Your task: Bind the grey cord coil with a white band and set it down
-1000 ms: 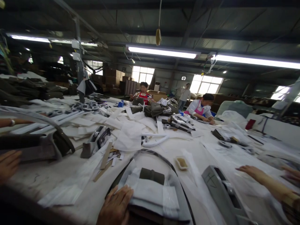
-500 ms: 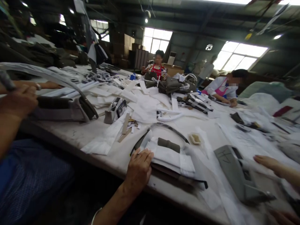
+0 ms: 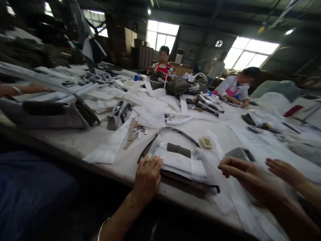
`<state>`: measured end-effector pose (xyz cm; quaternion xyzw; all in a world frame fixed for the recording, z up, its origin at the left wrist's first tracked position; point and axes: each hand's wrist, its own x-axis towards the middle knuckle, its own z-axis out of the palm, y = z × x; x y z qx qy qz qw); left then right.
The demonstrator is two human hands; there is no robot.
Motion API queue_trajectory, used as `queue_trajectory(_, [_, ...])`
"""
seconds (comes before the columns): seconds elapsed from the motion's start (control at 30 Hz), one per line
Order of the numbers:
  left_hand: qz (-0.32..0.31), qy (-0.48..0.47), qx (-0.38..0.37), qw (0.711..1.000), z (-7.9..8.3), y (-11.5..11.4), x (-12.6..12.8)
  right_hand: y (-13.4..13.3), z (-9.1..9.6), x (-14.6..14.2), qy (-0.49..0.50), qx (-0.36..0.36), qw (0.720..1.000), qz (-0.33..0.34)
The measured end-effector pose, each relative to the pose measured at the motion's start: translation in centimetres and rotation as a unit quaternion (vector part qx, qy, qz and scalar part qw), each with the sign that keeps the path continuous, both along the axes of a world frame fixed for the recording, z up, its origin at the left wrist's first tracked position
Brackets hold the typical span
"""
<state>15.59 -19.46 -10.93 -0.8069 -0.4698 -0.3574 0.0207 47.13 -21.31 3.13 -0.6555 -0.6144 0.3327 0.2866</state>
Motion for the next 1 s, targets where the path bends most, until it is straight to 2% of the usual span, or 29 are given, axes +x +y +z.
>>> queue_trajectory(0.1, [0.006, -0.001, -0.015, 1.000, 0.1, -0.1, 0.1, 4.3, 0.4, -6.2, -0.007, -0.053, 0.981, 0.189])
queue_trajectory(0.17, [0.006, -0.008, -0.017, 1.000, 0.1, -0.3, 0.2, 7.0, 0.2, -9.5, -0.039, -0.057, 0.961, 0.268])
queue_trajectory(0.23, [0.005, -0.014, -0.018, 1.000, 0.1, -0.5, 0.2, 9.3, -0.3, -11.9, -0.070, -0.071, 0.943, 0.318])
queue_trajectory(0.37, [0.006, -0.026, -0.006, 1.000, -0.1, -0.5, 0.3, 13.0, -1.9, -14.2, -0.155, -0.108, 0.906, 0.378])
queue_trajectory(0.6, [0.009, -0.044, 0.005, 0.999, -0.3, -0.4, 0.4, 16.8, -4.1, -17.1, -0.319, -0.087, 0.828, 0.454])
queue_trajectory(0.73, [0.027, -0.052, 0.030, 0.998, -0.6, -0.3, 0.4, 17.7, -4.4, -19.5, -0.425, -0.020, 0.763, 0.487])
queue_trajectory(0.83, [0.051, -0.082, 0.131, 0.987, -1.8, 0.8, 0.9, 18.3, -4.8, -20.4, -0.501, 0.061, 0.709, 0.492])
queue_trajectory(0.87, [0.063, -0.095, 0.183, 0.977, -2.4, 1.5, 1.2, 18.6, -4.9, -20.3, -0.509, 0.080, 0.702, 0.492])
queue_trajectory(0.9, [0.080, -0.110, 0.234, 0.963, -3.2, 2.3, 1.6, 18.9, -5.1, -20.1, -0.496, 0.099, 0.712, 0.487])
queue_trajectory(0.93, [0.099, -0.130, 0.281, 0.946, -3.9, 3.1, 2.0, 19.3, -5.2, -19.7, -0.477, 0.099, 0.729, 0.480])
queue_trajectory(1.0, [0.134, -0.157, 0.347, 0.915, -5.1, 4.6, 2.7, 20.0, -5.3, -18.4, -0.437, 0.076, 0.785, 0.433])
